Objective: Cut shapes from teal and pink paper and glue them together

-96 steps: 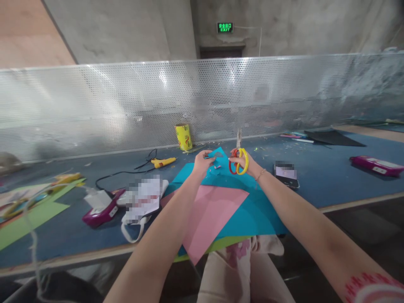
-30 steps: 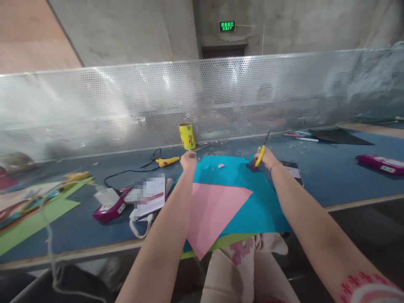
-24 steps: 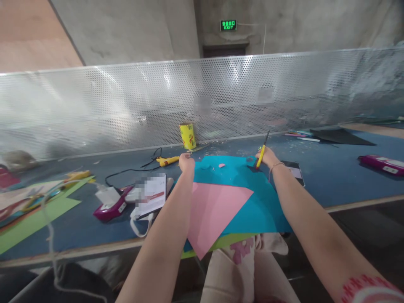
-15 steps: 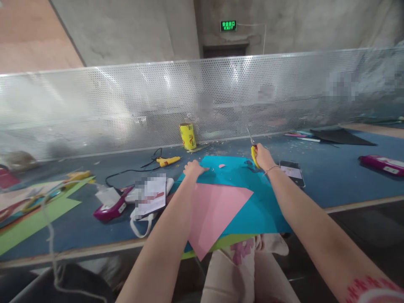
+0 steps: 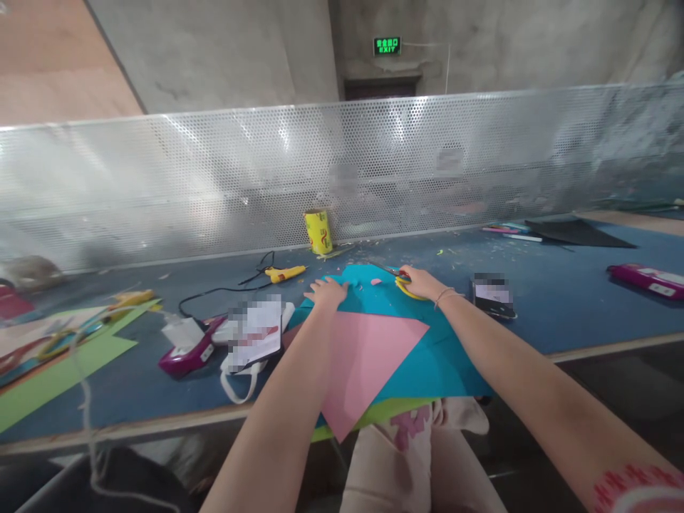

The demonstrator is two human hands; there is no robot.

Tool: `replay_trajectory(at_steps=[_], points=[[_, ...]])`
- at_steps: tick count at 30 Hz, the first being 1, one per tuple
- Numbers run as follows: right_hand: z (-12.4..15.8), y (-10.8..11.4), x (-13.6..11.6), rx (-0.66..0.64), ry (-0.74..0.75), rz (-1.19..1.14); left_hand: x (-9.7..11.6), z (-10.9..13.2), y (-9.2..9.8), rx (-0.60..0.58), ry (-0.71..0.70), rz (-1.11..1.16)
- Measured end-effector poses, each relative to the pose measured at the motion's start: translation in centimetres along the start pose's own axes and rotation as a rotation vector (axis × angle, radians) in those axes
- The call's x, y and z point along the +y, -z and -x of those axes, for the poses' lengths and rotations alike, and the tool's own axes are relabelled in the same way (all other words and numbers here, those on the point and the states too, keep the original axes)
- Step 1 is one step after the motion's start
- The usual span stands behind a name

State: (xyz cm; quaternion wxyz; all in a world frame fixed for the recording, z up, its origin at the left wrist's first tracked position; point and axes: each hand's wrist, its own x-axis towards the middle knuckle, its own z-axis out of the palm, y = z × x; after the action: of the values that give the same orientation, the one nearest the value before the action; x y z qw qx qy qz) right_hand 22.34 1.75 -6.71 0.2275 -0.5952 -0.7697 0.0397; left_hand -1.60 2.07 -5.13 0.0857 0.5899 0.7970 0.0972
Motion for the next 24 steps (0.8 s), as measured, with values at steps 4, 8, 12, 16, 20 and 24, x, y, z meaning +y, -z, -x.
replay_trajectory(at_steps=[4, 8, 12, 16, 20, 24], points=[[0.0, -0.3, -0.2, -0.02, -0.014, 0.034, 0.1, -0.2, -0.5, -0.081, -0.047, -0.003], [-0.1, -0.3, -0.2, -0.027, -0.047, 0.058, 0.2, -0.1, -0.2, -0.023, -0.021, 0.015], [-0.2, -0.1, 0.0, -0.019, -0.103, 0.078, -0.3, -0.1, 0.7, 0.095, 0.096, 0.077], [-0.2, 0.3, 0.8, 0.009, -0.211, 0.107, -0.9, 0.0, 1.2, 0.128, 0.156, 0.092], [-0.2, 0.5, 1.9, 0.032, -0.288, 0.126, -1.1, -0.1, 1.5, 0.145, 0.149, 0.096], [-0.3, 0.5, 2.3, 0.046, -0.293, 0.134, -1.3, -0.8, 2.0, 0.096, 0.012, 0.087]])
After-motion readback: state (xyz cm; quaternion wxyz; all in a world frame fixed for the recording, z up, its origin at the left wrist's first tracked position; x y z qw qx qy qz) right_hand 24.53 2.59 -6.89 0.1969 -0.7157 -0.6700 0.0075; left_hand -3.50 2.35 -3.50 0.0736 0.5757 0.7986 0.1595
